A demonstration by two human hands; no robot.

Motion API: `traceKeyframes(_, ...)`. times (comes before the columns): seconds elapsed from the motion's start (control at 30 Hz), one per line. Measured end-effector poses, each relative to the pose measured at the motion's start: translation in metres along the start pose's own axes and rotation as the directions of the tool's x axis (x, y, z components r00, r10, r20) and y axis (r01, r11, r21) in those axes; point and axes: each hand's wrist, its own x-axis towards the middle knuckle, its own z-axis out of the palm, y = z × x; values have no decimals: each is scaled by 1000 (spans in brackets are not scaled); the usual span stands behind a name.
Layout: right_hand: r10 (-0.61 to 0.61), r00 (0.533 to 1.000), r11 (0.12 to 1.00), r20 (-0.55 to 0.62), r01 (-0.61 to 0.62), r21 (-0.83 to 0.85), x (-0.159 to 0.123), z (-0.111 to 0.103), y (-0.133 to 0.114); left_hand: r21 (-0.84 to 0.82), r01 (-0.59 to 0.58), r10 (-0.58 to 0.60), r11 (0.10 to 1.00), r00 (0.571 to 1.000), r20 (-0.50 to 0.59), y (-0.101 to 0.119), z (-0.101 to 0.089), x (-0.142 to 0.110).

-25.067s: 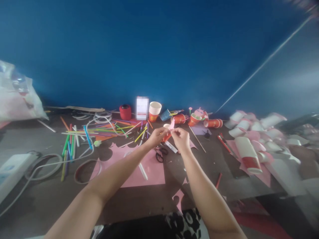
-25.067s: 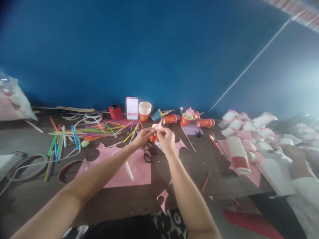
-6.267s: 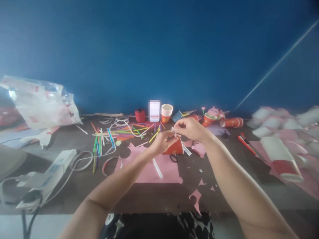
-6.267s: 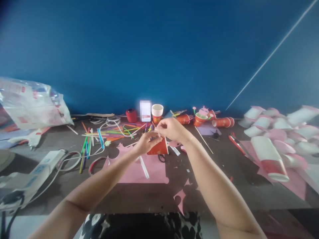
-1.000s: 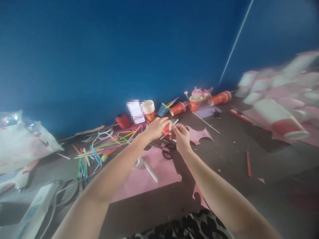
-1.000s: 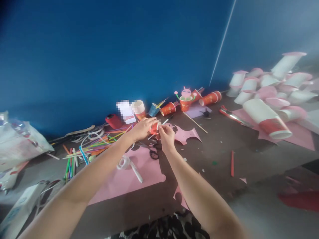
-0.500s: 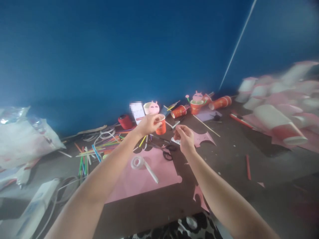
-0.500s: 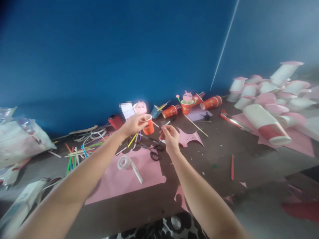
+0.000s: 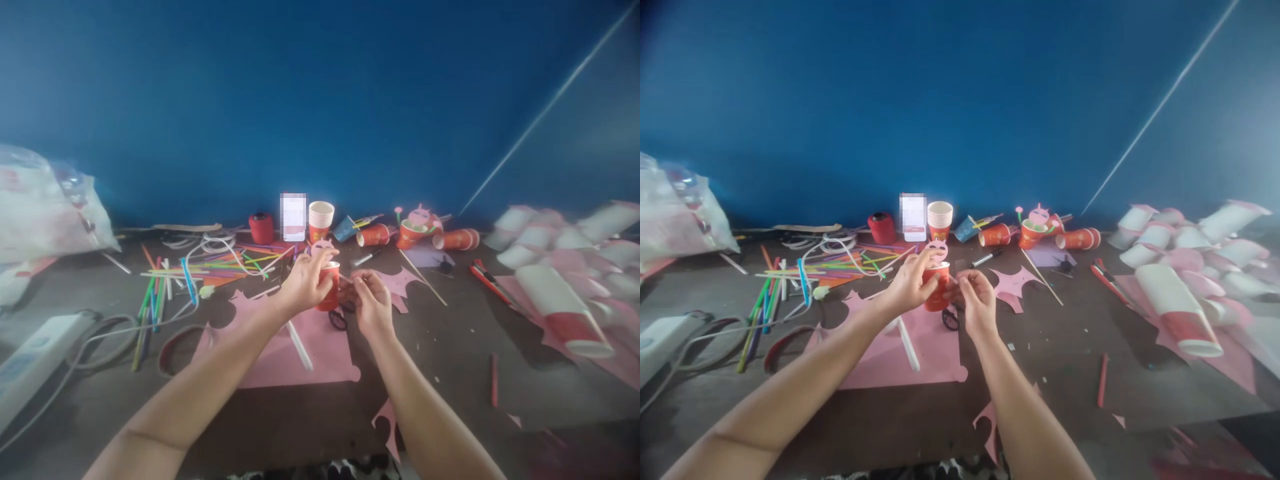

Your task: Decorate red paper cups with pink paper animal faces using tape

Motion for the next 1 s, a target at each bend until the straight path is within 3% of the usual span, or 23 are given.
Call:
traceKeyframes(0.27,-17,1000,999,-16,17,-43,0,1,-4,43,-89,88,995,996,24,4,15,-10)
traceKeyframes(0.5,19,1000,1000,-16,-20,-23,2,-1,-4,-77,27,-34,997,996,-80,9,19,-11)
traceKeyframes(0.73,5,999,986,-37,-12,-167,4,-4,-1,-298,287,-287,910,957,47,1,18,-7)
traceKeyframes(1.0,-14,996,973,-87,-7,-231,6,-2,-2,-323,300,-279,898,954,110,-4,18,-6)
